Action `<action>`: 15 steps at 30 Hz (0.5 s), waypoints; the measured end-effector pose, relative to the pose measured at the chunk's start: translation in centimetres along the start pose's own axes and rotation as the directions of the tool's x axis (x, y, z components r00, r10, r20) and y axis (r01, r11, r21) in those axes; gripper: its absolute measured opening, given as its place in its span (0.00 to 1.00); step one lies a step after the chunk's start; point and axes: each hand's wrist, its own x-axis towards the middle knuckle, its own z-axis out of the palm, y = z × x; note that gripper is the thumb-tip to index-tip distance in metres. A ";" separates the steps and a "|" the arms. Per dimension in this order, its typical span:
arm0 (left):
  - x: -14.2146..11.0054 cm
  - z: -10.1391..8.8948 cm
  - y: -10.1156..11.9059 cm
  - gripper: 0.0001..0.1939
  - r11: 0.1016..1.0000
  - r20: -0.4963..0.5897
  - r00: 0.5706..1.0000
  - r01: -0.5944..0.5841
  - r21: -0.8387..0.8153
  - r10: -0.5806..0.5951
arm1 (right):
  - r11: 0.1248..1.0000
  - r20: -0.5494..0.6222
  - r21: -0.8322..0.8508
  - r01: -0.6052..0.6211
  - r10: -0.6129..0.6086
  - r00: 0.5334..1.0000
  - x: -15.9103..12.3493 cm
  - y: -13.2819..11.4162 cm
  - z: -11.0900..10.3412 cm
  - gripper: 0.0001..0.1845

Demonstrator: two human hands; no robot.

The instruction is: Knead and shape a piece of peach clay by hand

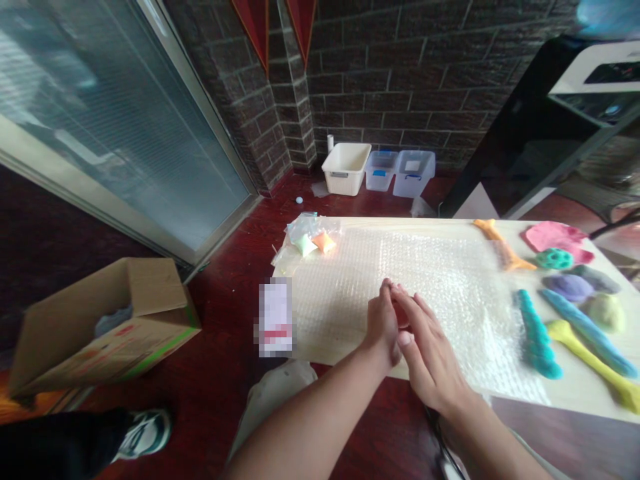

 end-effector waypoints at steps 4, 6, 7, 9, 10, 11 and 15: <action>-0.6 0.3 0.8 0.25 0.954 0.038 0.995 -0.098 0.282 0.091 | 0.987 -0.181 0.064 -0.147 0.156 0.971 -0.1 0.0 -1.0 0.27; -0.8 0.4 1.0 0.27 0.939 0.057 0.995 -0.100 0.329 0.086 | 0.956 -0.239 0.152 -0.249 0.280 0.930 0.0 0.3 -1.1 0.25; -0.9 0.4 1.0 0.26 0.937 0.073 0.994 -0.106 0.334 0.087 | 0.932 -0.242 0.210 -0.296 0.343 0.908 0.0 0.5 -1.1 0.24; -0.9 0.5 1.1 0.26 0.937 0.107 0.990 -0.126 0.326 0.096 | 0.870 -0.218 0.323 -0.372 0.451 0.865 0.1 0.8 -0.8 0.23; -0.9 0.5 1.1 0.26 0.937 0.120 0.988 -0.134 0.323 0.100 | 0.841 -0.201 0.367 -0.398 0.489 0.848 0.1 1.0 -0.6 0.23; -0.9 0.5 1.1 0.26 0.936 0.128 0.987 -0.139 0.325 0.102 | 0.818 -0.186 0.399 -0.415 0.515 0.837 0.2 1.1 -0.5 0.23; -0.8 0.5 1.3 0.26 0.927 0.117 0.987 -0.144 0.346 0.109 | 0.754 -0.145 0.479 -0.449 0.573 0.807 0.1 1.4 0.0 0.24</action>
